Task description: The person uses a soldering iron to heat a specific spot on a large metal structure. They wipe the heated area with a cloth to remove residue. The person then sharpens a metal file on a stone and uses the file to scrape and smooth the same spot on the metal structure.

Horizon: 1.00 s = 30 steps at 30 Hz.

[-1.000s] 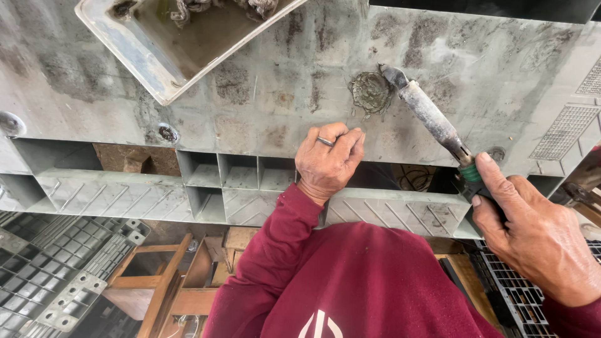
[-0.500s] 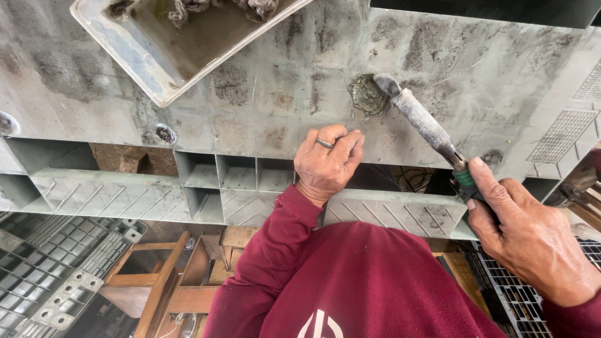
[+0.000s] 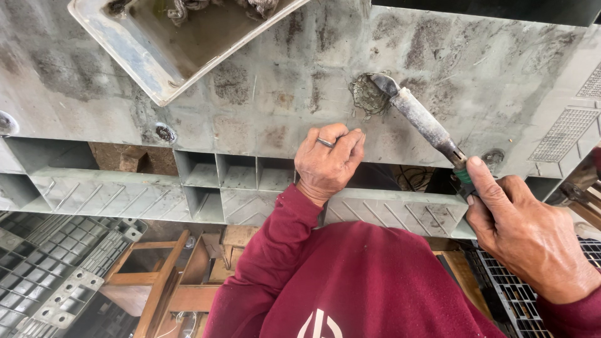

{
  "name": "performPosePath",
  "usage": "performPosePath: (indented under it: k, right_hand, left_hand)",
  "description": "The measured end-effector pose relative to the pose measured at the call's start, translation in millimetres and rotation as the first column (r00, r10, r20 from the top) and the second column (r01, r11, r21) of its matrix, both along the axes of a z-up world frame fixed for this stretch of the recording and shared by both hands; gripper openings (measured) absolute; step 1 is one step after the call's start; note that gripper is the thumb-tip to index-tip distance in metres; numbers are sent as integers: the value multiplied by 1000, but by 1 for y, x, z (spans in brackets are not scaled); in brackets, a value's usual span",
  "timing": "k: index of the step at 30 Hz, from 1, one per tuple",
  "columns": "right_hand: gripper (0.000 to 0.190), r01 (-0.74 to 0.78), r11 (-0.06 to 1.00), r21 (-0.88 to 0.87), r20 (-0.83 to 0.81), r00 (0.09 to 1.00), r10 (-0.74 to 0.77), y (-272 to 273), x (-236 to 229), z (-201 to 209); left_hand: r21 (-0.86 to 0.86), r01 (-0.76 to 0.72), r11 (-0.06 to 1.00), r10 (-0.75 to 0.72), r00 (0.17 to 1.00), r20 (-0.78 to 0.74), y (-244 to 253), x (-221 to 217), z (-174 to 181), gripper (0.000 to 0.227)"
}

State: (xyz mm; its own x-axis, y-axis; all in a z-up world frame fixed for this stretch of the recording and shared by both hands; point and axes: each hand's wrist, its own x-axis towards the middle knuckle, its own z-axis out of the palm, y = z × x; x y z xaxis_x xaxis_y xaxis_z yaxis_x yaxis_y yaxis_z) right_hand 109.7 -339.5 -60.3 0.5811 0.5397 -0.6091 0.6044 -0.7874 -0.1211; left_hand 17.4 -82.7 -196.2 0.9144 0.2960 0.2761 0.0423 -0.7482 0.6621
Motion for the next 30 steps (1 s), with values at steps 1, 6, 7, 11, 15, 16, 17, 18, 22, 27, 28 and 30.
performPosePath:
  k: [1,6,7,11,15,16,17,18,22,27,28,30]
  right_hand:
    - [72,3,1000,-1,0,1000,-3,1,0,1]
    - [75,63,992,-107,-130,989,-77,7,6,10]
    - [76,93,986,-137,-167,979,-115,8,7,12]
    - [73,257,949,-183,-300,904,-303,12,10,20]
    - [75,253,954,-161,-292,911,-291,12,6,25]
    - [75,244,958,-154,-276,920,-279,11,4,26]
    - [76,213,961,-177,-254,933,-254,11,2,26]
    - [77,183,962,-201,-233,945,-228,10,-1,26]
    - [75,78,976,-201,-117,988,-103,7,-5,26]
    - [73,-38,988,-149,-9,999,37,4,2,18]
    - [72,-38,993,-108,16,999,39,3,3,16]
    - [73,-66,976,-207,-56,997,55,2,2,10]
  left_hand:
    - [-3,-2,1000,2,1000,-3,0,0,0,22]
    - [-5,-2,1000,2,1000,3,-1,0,0,23]
    - [-6,-3,1000,3,1000,10,-1,1,0,23]
    - [-9,-17,1000,17,1000,18,-2,0,-1,24]
    - [-28,-29,999,30,1000,9,-3,0,-2,24]
    - [-26,-31,999,32,999,14,-3,-1,-3,24]
    - [-23,-33,999,34,999,18,-3,-1,-3,24]
    - [-21,-35,999,36,999,22,-3,-2,-4,24]
    - [-16,-21,1000,21,1000,16,-3,-1,-6,25]
    - [-16,-21,1000,21,1000,16,-3,-1,-5,25]
    - [-17,-23,1000,23,1000,17,-3,-1,-4,24]
    - [-17,-27,999,27,999,20,-2,-1,-4,24]
